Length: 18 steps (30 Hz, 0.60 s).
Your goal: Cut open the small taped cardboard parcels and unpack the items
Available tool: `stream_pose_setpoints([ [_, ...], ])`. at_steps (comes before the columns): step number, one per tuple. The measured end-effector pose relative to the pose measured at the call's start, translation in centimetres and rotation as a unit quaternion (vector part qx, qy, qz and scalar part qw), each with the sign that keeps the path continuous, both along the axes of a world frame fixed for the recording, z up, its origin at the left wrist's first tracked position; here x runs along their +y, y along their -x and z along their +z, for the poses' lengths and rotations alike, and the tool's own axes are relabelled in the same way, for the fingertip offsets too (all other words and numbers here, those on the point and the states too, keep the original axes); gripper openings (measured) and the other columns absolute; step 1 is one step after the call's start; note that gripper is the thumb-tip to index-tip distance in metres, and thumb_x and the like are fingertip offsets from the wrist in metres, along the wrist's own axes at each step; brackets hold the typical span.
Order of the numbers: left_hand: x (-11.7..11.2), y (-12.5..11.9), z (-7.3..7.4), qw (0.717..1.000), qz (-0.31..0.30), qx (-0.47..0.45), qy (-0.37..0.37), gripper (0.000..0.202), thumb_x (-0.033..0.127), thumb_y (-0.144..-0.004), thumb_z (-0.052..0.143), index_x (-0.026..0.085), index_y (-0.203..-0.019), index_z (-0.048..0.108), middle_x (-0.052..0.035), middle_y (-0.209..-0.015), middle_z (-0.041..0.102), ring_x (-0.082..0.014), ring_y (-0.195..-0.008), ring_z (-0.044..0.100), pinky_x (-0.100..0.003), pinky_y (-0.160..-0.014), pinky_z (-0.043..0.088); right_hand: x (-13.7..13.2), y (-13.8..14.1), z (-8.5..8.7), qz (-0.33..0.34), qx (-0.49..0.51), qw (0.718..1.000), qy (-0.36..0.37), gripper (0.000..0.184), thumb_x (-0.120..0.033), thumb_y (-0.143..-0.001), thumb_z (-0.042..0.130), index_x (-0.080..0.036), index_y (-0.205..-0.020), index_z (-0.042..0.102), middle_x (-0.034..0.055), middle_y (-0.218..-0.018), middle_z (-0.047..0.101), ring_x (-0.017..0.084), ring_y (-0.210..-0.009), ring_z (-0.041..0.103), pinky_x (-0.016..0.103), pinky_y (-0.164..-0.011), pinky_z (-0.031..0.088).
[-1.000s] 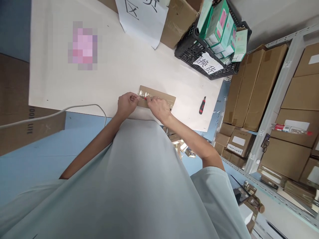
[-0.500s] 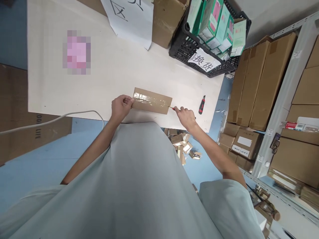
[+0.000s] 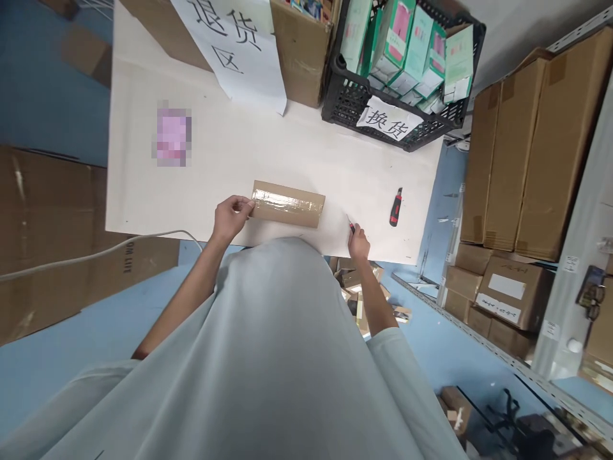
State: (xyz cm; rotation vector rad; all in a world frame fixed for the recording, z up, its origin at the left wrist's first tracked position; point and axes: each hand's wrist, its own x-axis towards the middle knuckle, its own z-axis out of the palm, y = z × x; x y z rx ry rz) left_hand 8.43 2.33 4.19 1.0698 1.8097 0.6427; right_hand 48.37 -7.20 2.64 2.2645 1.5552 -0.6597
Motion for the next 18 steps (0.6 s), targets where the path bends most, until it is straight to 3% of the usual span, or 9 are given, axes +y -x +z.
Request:
stream_pose_setpoints([
  [4, -0.2, 0.0, 0.3, 1.000, 0.009, 0.009, 0.013, 0.029, 0.052, -0.088, 0.073, 0.024, -0.098, 0.071, -0.0087, -0.102, 0.080, -0.0244, -0.095, 0.073, -0.035, -0.084, 0.061, 0.3, 2.0, -2.2, -0.050, 0.019, 0.998, -0.025, 0.055, -0.026, -0.117, 0.046, -0.010, -0.170, 0.045, 0.0248, -0.149, 0.066, 0.031, -0.130, 0.067, 0.038, -0.105, 0.053],
  [7, -0.1, -0.2, 0.7, 1.000, 0.015, 0.019, 0.014, 0.028, 0.048, -0.090, 0.070, 0.025, -0.105, 0.071, -0.0073, -0.100, 0.078, -0.0246, -0.096, 0.074, -0.035, -0.083, 0.062, 1.4, 3.6, -2.0, -0.070, 0.074, 0.992, -0.080, 0.051, -0.025, -0.116, 0.048, -0.008, -0.164, 0.053, 0.0265, -0.153, 0.064, 0.033, -0.141, 0.063, 0.043, -0.121, 0.050],
  [9, 0.0, -0.4, 1.0, 0.999, 0.014, 0.033, 0.008, 0.027, 0.046, -0.091, 0.068, 0.026, -0.108, 0.071, -0.0069, -0.099, 0.078, -0.0246, -0.097, 0.074, -0.034, -0.083, 0.061, 2.5, 4.6, -1.1, -0.069, 0.144, 0.979, -0.130, 0.049, -0.030, -0.119, 0.043, -0.009, -0.162, 0.056, 0.0262, -0.152, 0.064, 0.030, -0.141, 0.064, 0.042, -0.121, 0.053],
  [13, 0.5, -1.2, 1.5, 0.998, 0.012, 0.063, -0.008, 0.023, 0.043, -0.093, 0.067, 0.024, -0.106, 0.072, -0.0095, -0.109, 0.080, -0.0250, -0.100, 0.074, -0.035, -0.090, 0.060, 5.2, 6.7, 1.5, 0.019, 0.246, 0.947, -0.205, 0.055, -0.042, -0.122, 0.041, -0.015, -0.168, 0.053, 0.0236, -0.165, 0.058, 0.027, -0.149, 0.062, 0.039, -0.120, 0.057],
  [16, 0.9, -1.6, 1.4, 0.997, 0.014, 0.074, -0.013, 0.025, 0.043, -0.092, 0.071, 0.023, -0.107, 0.072, -0.0093, -0.109, 0.079, -0.0241, -0.097, 0.073, -0.036, -0.094, 0.058, 7.2, 7.9, 2.6, 0.094, 0.252, 0.943, -0.199, 0.058, -0.046, -0.121, 0.048, -0.017, -0.171, 0.053, 0.0209, -0.175, 0.053, 0.030, -0.161, 0.053, 0.045, -0.129, 0.052],
  [18, 1.3, -1.5, 1.0, 0.998, 0.010, 0.066, -0.004, 0.029, 0.044, -0.088, 0.078, 0.022, -0.106, 0.072, -0.0075, -0.105, 0.077, -0.0236, -0.096, 0.072, -0.036, -0.094, 0.057, 8.2, 8.3, 2.9, 0.110, 0.246, 0.947, -0.176, 0.059, -0.047, -0.120, 0.050, -0.015, -0.170, 0.054, 0.0220, -0.171, 0.058, 0.034, -0.155, 0.060, 0.048, -0.126, 0.055],
])
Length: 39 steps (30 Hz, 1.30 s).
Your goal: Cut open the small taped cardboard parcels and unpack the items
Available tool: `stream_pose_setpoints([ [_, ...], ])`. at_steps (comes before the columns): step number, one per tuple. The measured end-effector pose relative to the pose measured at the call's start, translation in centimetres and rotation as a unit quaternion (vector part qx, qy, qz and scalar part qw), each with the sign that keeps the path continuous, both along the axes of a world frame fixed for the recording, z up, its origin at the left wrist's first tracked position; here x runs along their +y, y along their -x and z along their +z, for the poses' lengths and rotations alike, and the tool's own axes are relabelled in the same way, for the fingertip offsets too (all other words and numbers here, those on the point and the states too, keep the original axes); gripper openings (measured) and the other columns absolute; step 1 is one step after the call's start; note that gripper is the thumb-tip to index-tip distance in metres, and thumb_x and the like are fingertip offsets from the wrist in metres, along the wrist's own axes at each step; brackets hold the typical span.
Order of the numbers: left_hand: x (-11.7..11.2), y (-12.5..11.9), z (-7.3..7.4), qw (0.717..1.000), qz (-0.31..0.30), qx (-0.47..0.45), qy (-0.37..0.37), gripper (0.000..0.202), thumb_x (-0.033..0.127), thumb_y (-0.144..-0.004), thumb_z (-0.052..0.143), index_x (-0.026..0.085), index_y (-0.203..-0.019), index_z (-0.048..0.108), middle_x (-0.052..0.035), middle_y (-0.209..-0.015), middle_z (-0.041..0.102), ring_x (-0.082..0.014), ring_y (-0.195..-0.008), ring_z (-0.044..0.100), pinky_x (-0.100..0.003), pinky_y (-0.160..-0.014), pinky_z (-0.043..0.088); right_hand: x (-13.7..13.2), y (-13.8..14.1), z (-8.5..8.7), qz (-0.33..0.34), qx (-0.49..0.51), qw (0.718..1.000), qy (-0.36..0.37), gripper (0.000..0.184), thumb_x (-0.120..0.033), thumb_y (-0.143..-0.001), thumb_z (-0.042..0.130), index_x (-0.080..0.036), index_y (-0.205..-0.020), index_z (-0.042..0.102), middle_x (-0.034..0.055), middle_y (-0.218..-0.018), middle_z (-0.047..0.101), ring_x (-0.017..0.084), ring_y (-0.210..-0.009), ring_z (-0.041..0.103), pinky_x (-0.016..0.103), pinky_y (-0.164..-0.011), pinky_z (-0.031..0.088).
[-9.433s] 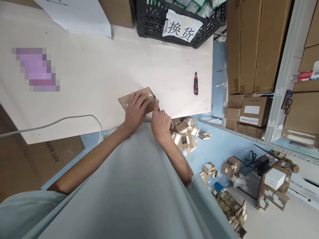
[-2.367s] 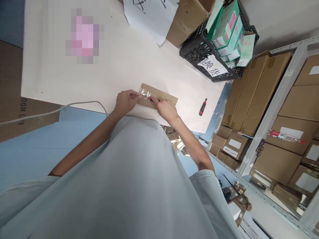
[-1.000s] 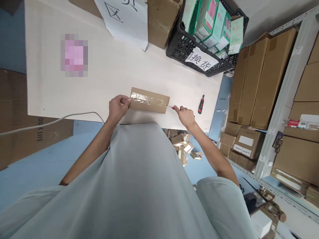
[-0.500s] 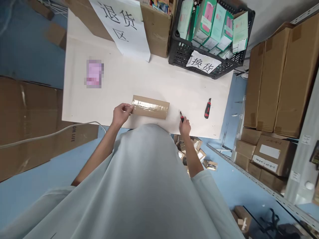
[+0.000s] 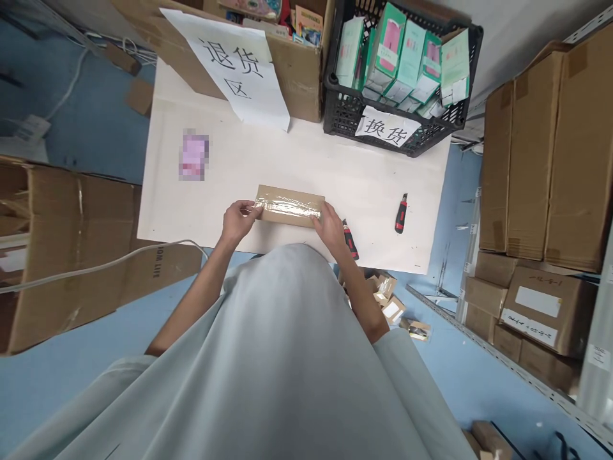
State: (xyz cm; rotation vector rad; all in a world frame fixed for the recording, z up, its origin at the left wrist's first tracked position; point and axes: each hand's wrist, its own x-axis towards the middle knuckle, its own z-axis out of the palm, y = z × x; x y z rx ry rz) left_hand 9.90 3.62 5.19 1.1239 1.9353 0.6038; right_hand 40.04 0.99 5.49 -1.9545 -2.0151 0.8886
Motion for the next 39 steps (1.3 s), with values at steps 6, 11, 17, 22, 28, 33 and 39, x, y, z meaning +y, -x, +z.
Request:
stream_pose_setpoints([
  [6, 0.9, 1.9, -1.5, 0.991, -0.027, -0.123, 0.033, 0.049, 0.055, -0.071, 0.096, 0.021, -0.097, 0.073, -0.0021, -0.086, 0.068, -0.0202, -0.082, 0.064, -0.035, -0.081, 0.053, 1.2, 0.2, 0.5, 0.017, -0.042, 0.998, 0.039, 0.066, -0.053, -0.120, 0.051, -0.016, -0.175, 0.047, 0.0215, -0.146, 0.070, 0.035, -0.119, 0.077, 0.045, -0.105, 0.064],
  [11, 0.7, 2.9, -1.8, 0.983, -0.062, -0.172, 0.018, 0.058, 0.064, -0.061, 0.103, 0.020, -0.088, 0.076, -0.0014, -0.077, 0.067, -0.0177, -0.075, 0.059, -0.036, -0.078, 0.052, 2.7, 0.2, 2.4, 0.069, -0.122, 0.987, 0.073, 0.069, -0.055, -0.122, 0.047, -0.010, -0.174, 0.047, 0.0237, -0.144, 0.066, 0.035, -0.114, 0.077, 0.045, -0.099, 0.064],
  [17, -0.1, 2.6, -1.8, 0.980, -0.083, -0.173, -0.050, 0.044, 0.058, -0.073, 0.092, 0.021, -0.088, 0.076, -0.0053, -0.085, 0.073, -0.0212, -0.082, 0.066, -0.037, -0.080, 0.056, 4.4, 0.6, 4.4, 0.181, -0.207, 0.960, 0.051, 0.066, -0.048, -0.123, 0.041, 0.001, -0.164, 0.054, 0.0325, -0.155, 0.059, 0.040, -0.134, 0.066, 0.047, -0.108, 0.061],
  [22, -0.8, 1.7, -1.1, 0.982, -0.077, -0.157, -0.078, 0.037, 0.056, -0.080, 0.086, 0.021, -0.089, 0.075, -0.0065, -0.098, 0.078, -0.0200, -0.079, 0.069, -0.037, -0.080, 0.059, 5.0, 1.7, 5.3, 0.247, -0.269, 0.928, 0.067, 0.056, -0.033, -0.121, 0.038, 0.009, -0.151, 0.062, 0.0372, -0.143, 0.065, 0.042, -0.126, 0.068, 0.050, -0.107, 0.059],
  [28, -1.6, 1.5, 0.1, 0.979, -0.059, -0.182, -0.076, 0.036, 0.055, -0.085, 0.083, 0.022, -0.091, 0.071, -0.0048, -0.094, 0.078, -0.0231, -0.088, 0.075, -0.038, -0.087, 0.064, 6.3, 1.7, 6.2, 0.276, -0.299, 0.907, 0.104, 0.050, -0.014, -0.117, 0.028, 0.007, -0.146, 0.063, 0.0360, -0.140, 0.067, 0.040, -0.125, 0.073, 0.046, -0.103, 0.059],
  [33, -2.4, 2.1, 0.8, 0.977, -0.055, -0.190, -0.074, 0.036, 0.050, -0.081, 0.086, 0.023, -0.099, 0.070, -0.0076, -0.109, 0.081, -0.0268, -0.111, 0.077, -0.038, -0.092, 0.067, 6.8, 1.2, 6.9, 0.294, -0.292, 0.904, 0.109, 0.060, -0.049, -0.120, 0.051, 0.003, -0.150, 0.060, 0.0333, -0.146, 0.066, 0.041, -0.126, 0.073, 0.046, -0.102, 0.062],
  [39, -3.2, 2.7, 1.7, 0.975, -0.089, -0.197, -0.057, 0.044, 0.063, -0.083, 0.085, 0.022, -0.094, 0.073, -0.0077, -0.106, 0.081, -0.0257, -0.103, 0.078, -0.041, -0.101, 0.067, 6.2, 0.7, 6.2, 0.341, -0.319, 0.877, 0.115, 0.073, -0.044, -0.123, 0.032, 0.008, -0.174, 0.031, 0.0401, -0.164, 0.056, 0.043, -0.134, 0.073, 0.047, -0.104, 0.062],
])
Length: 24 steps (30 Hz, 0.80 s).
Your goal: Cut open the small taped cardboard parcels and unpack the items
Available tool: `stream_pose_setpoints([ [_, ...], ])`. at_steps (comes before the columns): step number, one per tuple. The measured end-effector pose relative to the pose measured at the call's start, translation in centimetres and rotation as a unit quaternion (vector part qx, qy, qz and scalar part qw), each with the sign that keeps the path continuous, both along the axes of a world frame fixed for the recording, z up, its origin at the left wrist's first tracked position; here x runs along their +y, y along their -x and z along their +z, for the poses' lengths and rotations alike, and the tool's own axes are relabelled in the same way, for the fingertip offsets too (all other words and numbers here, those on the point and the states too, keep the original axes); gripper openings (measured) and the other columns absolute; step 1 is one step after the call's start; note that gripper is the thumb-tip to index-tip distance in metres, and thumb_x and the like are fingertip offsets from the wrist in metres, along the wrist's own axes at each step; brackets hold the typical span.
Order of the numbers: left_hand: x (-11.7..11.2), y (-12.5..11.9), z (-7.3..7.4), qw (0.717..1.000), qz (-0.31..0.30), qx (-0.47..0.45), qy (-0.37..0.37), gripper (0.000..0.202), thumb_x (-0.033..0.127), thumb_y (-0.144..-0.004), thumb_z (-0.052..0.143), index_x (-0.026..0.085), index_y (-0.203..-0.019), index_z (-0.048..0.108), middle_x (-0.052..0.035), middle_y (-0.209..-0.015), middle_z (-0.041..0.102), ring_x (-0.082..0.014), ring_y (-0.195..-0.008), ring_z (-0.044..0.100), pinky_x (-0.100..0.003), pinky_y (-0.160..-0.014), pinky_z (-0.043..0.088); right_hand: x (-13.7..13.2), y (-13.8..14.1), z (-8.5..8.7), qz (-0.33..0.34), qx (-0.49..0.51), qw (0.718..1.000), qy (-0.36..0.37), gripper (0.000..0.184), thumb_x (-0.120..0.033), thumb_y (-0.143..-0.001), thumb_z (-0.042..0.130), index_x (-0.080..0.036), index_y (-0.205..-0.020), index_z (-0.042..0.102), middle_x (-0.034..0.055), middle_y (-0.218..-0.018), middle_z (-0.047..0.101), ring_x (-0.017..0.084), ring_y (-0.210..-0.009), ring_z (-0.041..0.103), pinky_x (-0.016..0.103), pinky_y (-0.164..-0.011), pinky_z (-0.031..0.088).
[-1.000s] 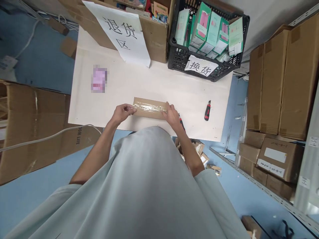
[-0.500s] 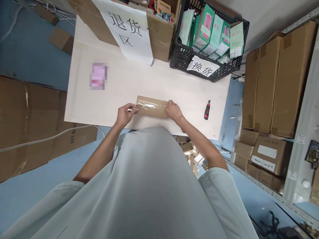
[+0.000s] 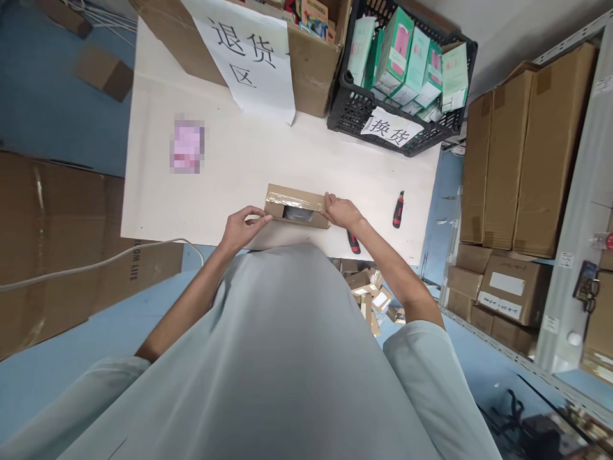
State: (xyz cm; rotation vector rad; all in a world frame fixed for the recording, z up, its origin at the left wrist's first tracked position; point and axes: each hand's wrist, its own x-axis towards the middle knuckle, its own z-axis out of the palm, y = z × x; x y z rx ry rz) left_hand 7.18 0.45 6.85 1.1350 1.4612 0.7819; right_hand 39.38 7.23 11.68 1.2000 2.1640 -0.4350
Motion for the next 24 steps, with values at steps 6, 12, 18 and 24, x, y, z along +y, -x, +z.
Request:
stream_pose_setpoints([
  [6, 0.0, 0.6, -0.3, 1.000, -0.025, 0.013, 0.001, 0.050, 0.073, -0.083, 0.083, 0.024, -0.091, 0.074, -0.0062, -0.100, 0.081, -0.0241, -0.095, 0.076, -0.037, -0.095, 0.065, -0.8, -0.3, -1.0, 0.001, -0.013, 1.000, -0.007, 0.064, -0.030, -0.122, 0.016, 0.006, -0.169, 0.039, 0.0416, -0.165, 0.057, 0.042, -0.126, 0.078, 0.046, -0.094, 0.061],
  [12, -0.6, 1.3, -0.5, 0.998, -0.059, -0.015, 0.018, 0.059, 0.081, -0.082, 0.084, 0.023, -0.092, 0.077, -0.0090, -0.105, 0.079, -0.0267, -0.104, 0.074, -0.041, -0.101, 0.064, -0.5, -1.3, -0.3, -0.119, 0.078, 0.990, -0.009, 0.046, -0.036, -0.126, 0.027, -0.012, -0.144, 0.062, 0.0238, -0.123, 0.084, 0.036, -0.106, 0.082, 0.039, -0.088, 0.053],
  [18, 0.0, 1.6, -0.4, 0.995, -0.093, -0.022, 0.025, 0.057, 0.079, -0.083, 0.083, 0.024, -0.097, 0.080, -0.0109, -0.116, 0.079, -0.0286, -0.114, 0.073, -0.042, -0.104, 0.062, 0.0, -1.7, -1.5, -0.297, 0.212, 0.929, -0.053, 0.047, -0.057, -0.124, 0.036, -0.021, -0.129, 0.065, 0.0132, -0.104, 0.086, 0.032, -0.095, 0.079, 0.035, -0.084, 0.050],
  [24, 0.2, 1.7, 0.1, 0.992, -0.124, -0.020, 0.019, 0.050, 0.073, -0.086, 0.081, 0.025, -0.098, 0.083, -0.0123, -0.117, 0.080, -0.0305, -0.117, 0.073, -0.043, -0.104, 0.062, 0.2, -2.4, -1.8, -0.323, 0.274, 0.906, -0.013, 0.051, -0.062, -0.123, 0.037, -0.025, -0.111, 0.069, 0.0052, -0.089, 0.081, 0.026, -0.088, 0.075, 0.031, -0.083, 0.048],
])
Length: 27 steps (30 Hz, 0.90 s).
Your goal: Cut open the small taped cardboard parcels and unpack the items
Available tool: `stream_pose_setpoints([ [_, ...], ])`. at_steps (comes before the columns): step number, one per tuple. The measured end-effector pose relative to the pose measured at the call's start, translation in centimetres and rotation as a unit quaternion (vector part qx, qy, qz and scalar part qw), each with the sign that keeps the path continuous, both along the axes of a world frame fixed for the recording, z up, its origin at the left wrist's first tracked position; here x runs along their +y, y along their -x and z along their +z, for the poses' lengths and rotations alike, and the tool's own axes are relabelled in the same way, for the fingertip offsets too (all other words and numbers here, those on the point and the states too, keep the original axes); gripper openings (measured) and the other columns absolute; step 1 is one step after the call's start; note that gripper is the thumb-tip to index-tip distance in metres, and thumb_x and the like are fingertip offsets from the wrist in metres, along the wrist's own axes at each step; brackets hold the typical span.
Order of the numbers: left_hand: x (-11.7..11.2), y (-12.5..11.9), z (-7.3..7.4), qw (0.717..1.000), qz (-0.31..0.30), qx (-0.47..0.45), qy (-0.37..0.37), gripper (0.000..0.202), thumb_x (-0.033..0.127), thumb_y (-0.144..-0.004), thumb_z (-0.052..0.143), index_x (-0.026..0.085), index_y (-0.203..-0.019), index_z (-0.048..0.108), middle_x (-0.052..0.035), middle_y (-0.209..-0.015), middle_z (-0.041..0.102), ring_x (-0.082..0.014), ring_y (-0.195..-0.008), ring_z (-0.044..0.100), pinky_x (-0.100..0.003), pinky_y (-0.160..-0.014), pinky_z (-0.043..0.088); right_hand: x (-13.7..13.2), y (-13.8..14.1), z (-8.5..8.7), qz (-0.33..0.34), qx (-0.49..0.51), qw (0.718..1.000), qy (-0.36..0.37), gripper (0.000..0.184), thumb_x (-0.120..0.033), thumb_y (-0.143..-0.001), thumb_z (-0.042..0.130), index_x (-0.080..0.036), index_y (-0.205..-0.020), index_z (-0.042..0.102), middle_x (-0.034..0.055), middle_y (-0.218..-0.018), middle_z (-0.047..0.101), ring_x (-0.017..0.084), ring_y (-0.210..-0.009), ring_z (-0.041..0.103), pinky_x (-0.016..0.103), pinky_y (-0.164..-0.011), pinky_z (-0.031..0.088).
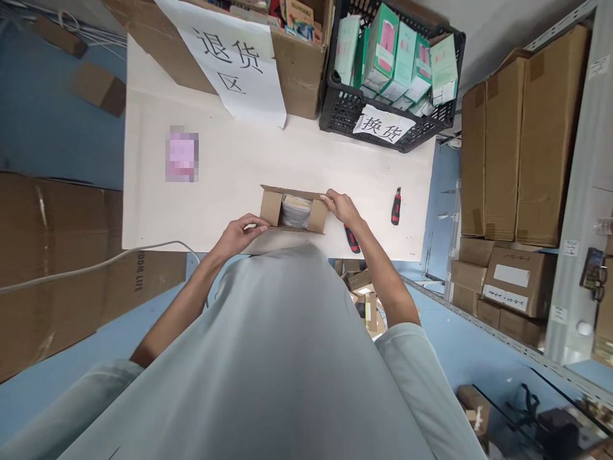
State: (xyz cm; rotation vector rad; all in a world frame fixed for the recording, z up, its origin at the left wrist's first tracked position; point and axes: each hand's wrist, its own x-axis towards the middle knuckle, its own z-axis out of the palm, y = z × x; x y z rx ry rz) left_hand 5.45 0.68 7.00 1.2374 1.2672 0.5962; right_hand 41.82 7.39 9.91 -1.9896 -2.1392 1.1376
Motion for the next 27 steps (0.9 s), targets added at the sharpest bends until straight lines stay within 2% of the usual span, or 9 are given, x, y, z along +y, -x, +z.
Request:
stream_pose_setpoints([
  [4, -0.4, -0.9, -0.2, 0.999, 0.030, 0.018, 0.007, 0.038, 0.060, -0.085, 0.082, 0.025, -0.098, 0.083, -0.0105, -0.115, 0.083, -0.0304, -0.116, 0.076, -0.043, -0.105, 0.061, -0.5, 0.0, 0.5, 0.050, -0.048, 0.997, -0.025, 0.040, -0.055, -0.120, 0.051, -0.023, -0.116, 0.075, 0.0098, -0.111, 0.084, 0.029, -0.107, 0.074, 0.033, -0.088, 0.049],
  [10, -0.6, -2.6, -1.7, 0.965, 0.193, 0.172, 0.039, 0.031, 0.053, -0.081, 0.085, 0.024, -0.088, 0.075, -0.0075, -0.098, 0.082, -0.0304, -0.102, 0.078, -0.044, -0.098, 0.063, -0.9, 1.9, 0.6, 0.115, -0.029, 0.991, -0.056, 0.037, -0.048, -0.120, 0.056, -0.022, -0.128, 0.081, 0.0127, -0.134, 0.082, 0.029, -0.127, 0.070, 0.034, -0.101, 0.051],
  [13, -0.5, -2.5, -2.2, 0.954, 0.217, 0.143, 0.149, 0.049, 0.049, -0.071, 0.096, 0.023, -0.104, 0.070, -0.0106, -0.103, 0.080, -0.0292, -0.091, 0.080, -0.045, -0.087, 0.067, 0.0, 2.0, -0.2, 0.113, -0.016, 0.992, -0.053, 0.041, -0.048, -0.121, 0.051, -0.023, -0.123, 0.084, 0.0117, -0.133, 0.081, 0.028, -0.125, 0.072, 0.033, -0.098, 0.051],
  [15, -0.5, -2.3, -2.3, 0.948, 0.190, 0.070, 0.244, 0.052, 0.049, -0.074, 0.097, 0.020, -0.106, 0.070, -0.0135, -0.101, 0.080, -0.0291, -0.085, 0.081, -0.048, -0.084, 0.070, 0.8, 1.7, -1.0, 0.101, 0.002, 0.994, -0.043, 0.044, -0.050, -0.120, 0.051, -0.023, -0.114, 0.084, 0.0108, -0.130, 0.081, 0.026, -0.116, 0.073, 0.032, -0.092, 0.050],
  [17, -0.4, -2.2, -2.3, 0.949, 0.168, 0.011, 0.266, 0.048, 0.050, -0.075, 0.096, 0.018, -0.103, 0.073, -0.0151, -0.099, 0.082, -0.0307, -0.089, 0.082, -0.050, -0.089, 0.072, 1.7, 1.3, -1.9, 0.084, 0.034, 0.995, -0.031, 0.048, -0.055, -0.117, 0.053, -0.022, -0.098, 0.080, 0.0088, -0.118, 0.081, 0.023, -0.101, 0.071, 0.031, -0.083, 0.047],
  [19, -0.5, -2.2, -2.3, 0.960, 0.158, -0.015, 0.232, 0.050, 0.050, -0.071, 0.098, 0.017, -0.101, 0.076, -0.0133, -0.098, 0.082, -0.0306, -0.095, 0.082, -0.048, -0.093, 0.072, 2.7, 0.9, -2.6, 0.057, 0.074, 0.996, -0.007, 0.056, -0.065, -0.113, 0.055, -0.023, -0.079, 0.067, 0.0040, -0.092, 0.073, 0.019, -0.080, 0.062, 0.030, -0.072, 0.041],
  [21, -0.8, -2.0, -2.5, 0.970, 0.145, -0.017, 0.193, 0.058, 0.054, -0.067, 0.100, 0.017, -0.105, 0.078, -0.0091, -0.095, 0.080, -0.0285, -0.097, 0.081, -0.046, -0.094, 0.071, 3.7, 0.7, -3.1, 0.025, 0.119, 0.992, 0.031, 0.067, -0.078, -0.107, 0.058, -0.025, -0.068, 0.049, -0.0027, -0.070, 0.052, 0.015, -0.067, 0.045, 0.030, -0.065, 0.031],
  [24, -1.4, -1.4, -3.2, 0.981, 0.132, 0.014, 0.143, 0.075, 0.061, -0.063, 0.101, 0.017, -0.120, 0.078, -0.0036, -0.092, 0.076, -0.0245, -0.098, 0.077, -0.042, -0.095, 0.067, 5.0, 0.4, -3.4, -0.003, 0.170, 0.982, 0.088, 0.079, -0.092, -0.094, 0.068, -0.028, -0.067, 0.032, -0.0072, -0.065, 0.028, 0.011, -0.065, 0.028, 0.030, -0.062, 0.022],
  [27, -1.5, -0.8, -3.9, 0.984, 0.120, 0.067, 0.118, 0.089, 0.063, -0.061, 0.102, 0.017, -0.132, 0.075, -0.0039, -0.099, 0.074, -0.0233, -0.096, 0.074, -0.042, -0.097, 0.063, 5.6, 0.3, -3.7, -0.027, 0.195, 0.975, 0.098, 0.083, -0.096, -0.084, 0.075, -0.028, -0.066, 0.032, -0.0079, -0.066, 0.028, 0.011, -0.067, 0.028, 0.029, -0.063, 0.022],
])
